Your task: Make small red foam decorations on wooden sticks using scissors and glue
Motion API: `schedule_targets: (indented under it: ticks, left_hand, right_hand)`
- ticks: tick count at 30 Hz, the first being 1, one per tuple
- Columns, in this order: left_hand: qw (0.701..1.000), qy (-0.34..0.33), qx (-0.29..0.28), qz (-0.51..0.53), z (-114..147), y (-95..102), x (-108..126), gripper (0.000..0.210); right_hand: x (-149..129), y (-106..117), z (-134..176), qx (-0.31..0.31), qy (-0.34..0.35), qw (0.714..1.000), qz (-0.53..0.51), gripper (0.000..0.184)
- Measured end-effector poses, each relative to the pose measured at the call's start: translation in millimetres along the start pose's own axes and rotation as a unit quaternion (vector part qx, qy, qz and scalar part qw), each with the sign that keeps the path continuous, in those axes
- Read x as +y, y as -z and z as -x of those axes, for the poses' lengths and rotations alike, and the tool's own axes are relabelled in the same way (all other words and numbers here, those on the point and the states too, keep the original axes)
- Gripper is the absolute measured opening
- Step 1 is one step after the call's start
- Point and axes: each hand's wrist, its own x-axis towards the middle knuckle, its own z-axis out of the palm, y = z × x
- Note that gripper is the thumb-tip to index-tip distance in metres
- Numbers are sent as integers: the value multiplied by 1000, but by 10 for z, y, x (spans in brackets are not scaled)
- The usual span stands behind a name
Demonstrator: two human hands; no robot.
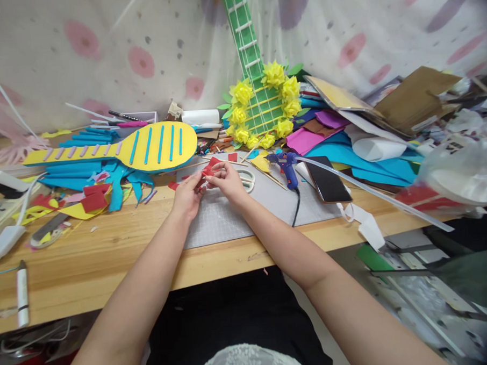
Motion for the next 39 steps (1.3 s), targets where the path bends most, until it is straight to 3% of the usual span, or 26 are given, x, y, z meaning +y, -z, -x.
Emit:
schedule_targets:
  ticks: [16, 19, 25, 32, 35, 39]
  left_hand:
    - [999, -28, 30, 6, -27, -12, -38, 26]
    - [999, -14, 34, 9, -52, 11, -39, 26]
    - [999, -1, 32, 39, -52, 11, -30, 22]
    - [999, -3, 31, 44, -71, 16, -33, 17]
    - [998, -40, 37, 17, -80, 18, -49, 19]
    - [982, -154, 69, -79, -45, -13, -71, 20]
  right_hand:
    - [-26, -14, 48, -91, -71, 992, -45, 50]
    - [-17, -20, 48, -97, -57, 993, -40, 50]
    - [-5, -52, 41, -45, 5, 999, 15, 42]
    - [30, -102, 65, -43, 49, 997, 44, 39]
    - [48, -104, 67, -52, 65, 995, 61, 39]
    - [20, -110, 94, -48, 62, 992, 99, 38]
